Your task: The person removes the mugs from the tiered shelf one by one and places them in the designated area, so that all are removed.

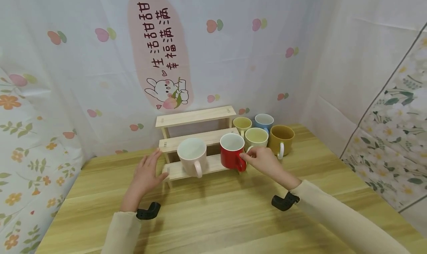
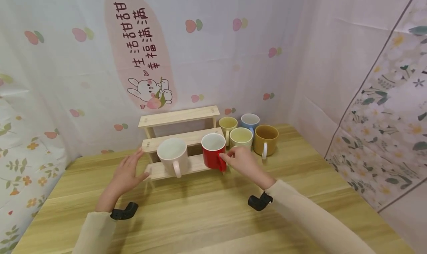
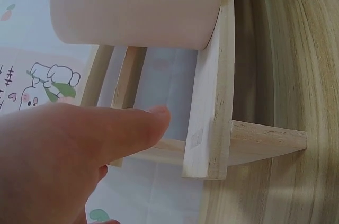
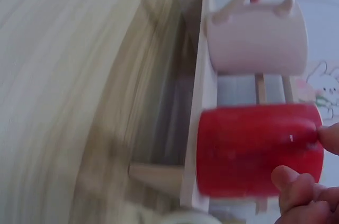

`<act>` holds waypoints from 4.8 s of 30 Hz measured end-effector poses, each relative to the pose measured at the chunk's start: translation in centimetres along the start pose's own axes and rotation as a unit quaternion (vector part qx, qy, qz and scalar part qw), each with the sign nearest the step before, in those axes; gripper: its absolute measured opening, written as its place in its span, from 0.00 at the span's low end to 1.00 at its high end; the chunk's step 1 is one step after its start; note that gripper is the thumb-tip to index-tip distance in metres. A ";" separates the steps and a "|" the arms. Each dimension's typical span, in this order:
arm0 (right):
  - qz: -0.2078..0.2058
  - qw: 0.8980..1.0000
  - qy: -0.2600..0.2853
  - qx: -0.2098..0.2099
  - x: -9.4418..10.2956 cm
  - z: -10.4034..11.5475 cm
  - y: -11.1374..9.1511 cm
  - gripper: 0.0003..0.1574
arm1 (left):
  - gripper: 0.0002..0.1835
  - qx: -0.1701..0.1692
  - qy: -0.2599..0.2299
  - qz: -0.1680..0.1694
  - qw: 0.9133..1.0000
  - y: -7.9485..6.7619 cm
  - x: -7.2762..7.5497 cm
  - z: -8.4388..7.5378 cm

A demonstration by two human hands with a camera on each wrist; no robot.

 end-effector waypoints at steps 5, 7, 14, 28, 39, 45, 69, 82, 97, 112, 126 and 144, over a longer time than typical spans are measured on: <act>0.021 0.999 0.032 -0.011 -1.5 1.0 0.1 0.19 | 0.43 -0.004 -0.007 0.004 1.000 -0.2 -0.2 0.2; 0.010 0.999 0.039 -0.008 -1.8 1.2 0.1 0.19 | 0.42 -0.006 -0.009 0.005 1.000 -0.2 -0.2 0.1; -0.047 0.998 0.044 0.020 -2.1 1.6 -0.1 0.20 | 0.42 -0.009 -0.004 0.001 1.000 0.1 0.2 0.0; -0.142 0.987 0.001 0.076 -2.0 1.4 -1.5 0.20 | 0.42 0.012 -0.006 0.023 1.000 0.4 0.3 0.4; -0.213 0.973 0.030 0.087 0.0 -0.2 -3.4 0.15 | 0.41 0.005 -0.004 0.015 1.000 0.2 0.4 0.3; -0.239 0.967 0.034 0.075 1.5 -1.7 -4.4 0.18 | 0.41 0.004 -0.006 0.017 1.000 0.2 0.3 0.3; -0.267 0.961 -0.053 0.053 0.0 -6.6 -4.7 0.23 | 0.41 0.006 -0.008 0.018 1.000 0.4 0.1 0.4; -0.257 0.965 -0.039 0.022 -1.5 -6.9 -4.6 0.24 | 0.41 0.011 -0.011 0.018 1.000 0.5 0.0 0.3; -0.098 0.991 0.017 -0.086 -0.4 -7.8 -3.2 0.31 | 0.41 0.007 -0.001 0.014 1.000 0.7 0.3 0.2; -0.089 0.996 -0.003 0.023 1.2 -1.5 -2.2 0.20 | 0.41 0.010 -0.006 0.025 1.000 0.7 0.3 0.0; -0.071 0.992 -0.006 0.104 -0.2 3.2 0.5 0.21 | 0.41 0.000 -0.016 0.010 1.000 0.6 0.1 0.5; -0.053 0.977 -0.073 0.195 -3.6 8.8 1.5 0.21 | 0.41 0.011 -0.023 0.015 1.000 0.5 0.0 0.6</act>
Point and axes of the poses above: each hand's wrist, its own y-axis towards the middle knuckle, its own x-axis out of the back of the hand, z = x × y, the point moved 5 cm from there along y, towards the middle knuckle, and after that the axes turned 1 degree about -z, right-handed, at the moved point
